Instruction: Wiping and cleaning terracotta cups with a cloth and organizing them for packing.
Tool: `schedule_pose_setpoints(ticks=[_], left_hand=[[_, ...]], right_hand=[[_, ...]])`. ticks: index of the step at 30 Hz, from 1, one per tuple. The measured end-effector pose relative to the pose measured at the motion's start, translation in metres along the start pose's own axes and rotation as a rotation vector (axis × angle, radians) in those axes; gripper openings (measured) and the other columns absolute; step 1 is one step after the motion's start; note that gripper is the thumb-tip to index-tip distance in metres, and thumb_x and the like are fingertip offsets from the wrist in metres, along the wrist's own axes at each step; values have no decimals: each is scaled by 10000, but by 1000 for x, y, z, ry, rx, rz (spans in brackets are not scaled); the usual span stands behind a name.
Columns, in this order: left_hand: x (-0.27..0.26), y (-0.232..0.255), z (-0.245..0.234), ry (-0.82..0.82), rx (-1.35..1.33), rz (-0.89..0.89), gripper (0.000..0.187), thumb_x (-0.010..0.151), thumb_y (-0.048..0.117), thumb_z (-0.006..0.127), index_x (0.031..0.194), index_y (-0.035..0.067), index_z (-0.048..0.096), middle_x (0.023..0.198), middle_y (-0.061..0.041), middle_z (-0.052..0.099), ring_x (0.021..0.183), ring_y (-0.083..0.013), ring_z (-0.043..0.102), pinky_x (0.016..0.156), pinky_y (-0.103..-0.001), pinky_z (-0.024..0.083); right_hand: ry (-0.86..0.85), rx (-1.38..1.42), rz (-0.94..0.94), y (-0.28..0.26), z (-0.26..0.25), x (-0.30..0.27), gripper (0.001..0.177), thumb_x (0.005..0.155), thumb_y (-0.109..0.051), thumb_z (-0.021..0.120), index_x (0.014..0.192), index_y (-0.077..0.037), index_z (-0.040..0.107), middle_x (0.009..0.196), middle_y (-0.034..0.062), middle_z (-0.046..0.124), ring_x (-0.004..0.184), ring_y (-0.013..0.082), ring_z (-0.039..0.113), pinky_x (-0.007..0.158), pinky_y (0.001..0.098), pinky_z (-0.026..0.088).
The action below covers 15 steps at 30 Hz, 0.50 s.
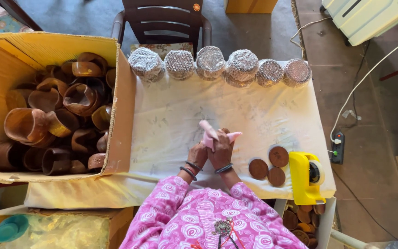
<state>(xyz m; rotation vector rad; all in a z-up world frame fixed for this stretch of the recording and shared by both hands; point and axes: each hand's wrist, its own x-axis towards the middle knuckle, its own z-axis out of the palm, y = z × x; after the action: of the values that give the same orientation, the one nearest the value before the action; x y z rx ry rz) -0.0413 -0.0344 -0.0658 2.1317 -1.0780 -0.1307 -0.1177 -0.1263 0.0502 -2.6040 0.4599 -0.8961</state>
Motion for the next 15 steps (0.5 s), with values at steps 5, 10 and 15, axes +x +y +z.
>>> schedule_pose_setpoints(ticks=[5, 10, 15], left_hand=[[-6, 5, -15, -14, 118, 65, 202, 855, 6, 594, 1044, 42, 532, 884, -164, 662, 811, -373, 684, 670, -478, 559], [-9, 15, -42, -117, 74, -74, 309, 867, 47, 648, 1150, 58, 523, 978, -174, 676, 876, -393, 678, 712, -503, 556], [6, 60, -77, 126, -52, 142, 913, 559, 230, 823, 1317, -87, 425, 1120, -326, 632, 961, -491, 646, 822, -572, 553]], right_hand=[[-61, 138, 384, 34, 14, 19, 408, 813, -259, 709, 1150, -30, 737, 1212, 172, 679, 1135, 372, 639, 944, 479, 468], [-250, 355, 824, 146, 79, -11, 461, 869, -430, 674, 1063, -21, 760, 1029, 212, 748, 972, 344, 725, 854, 418, 544], [-230, 476, 953, 141, 86, -29, 545, 885, -512, 662, 1051, 0, 747, 962, 210, 771, 926, 287, 741, 830, 411, 554]])
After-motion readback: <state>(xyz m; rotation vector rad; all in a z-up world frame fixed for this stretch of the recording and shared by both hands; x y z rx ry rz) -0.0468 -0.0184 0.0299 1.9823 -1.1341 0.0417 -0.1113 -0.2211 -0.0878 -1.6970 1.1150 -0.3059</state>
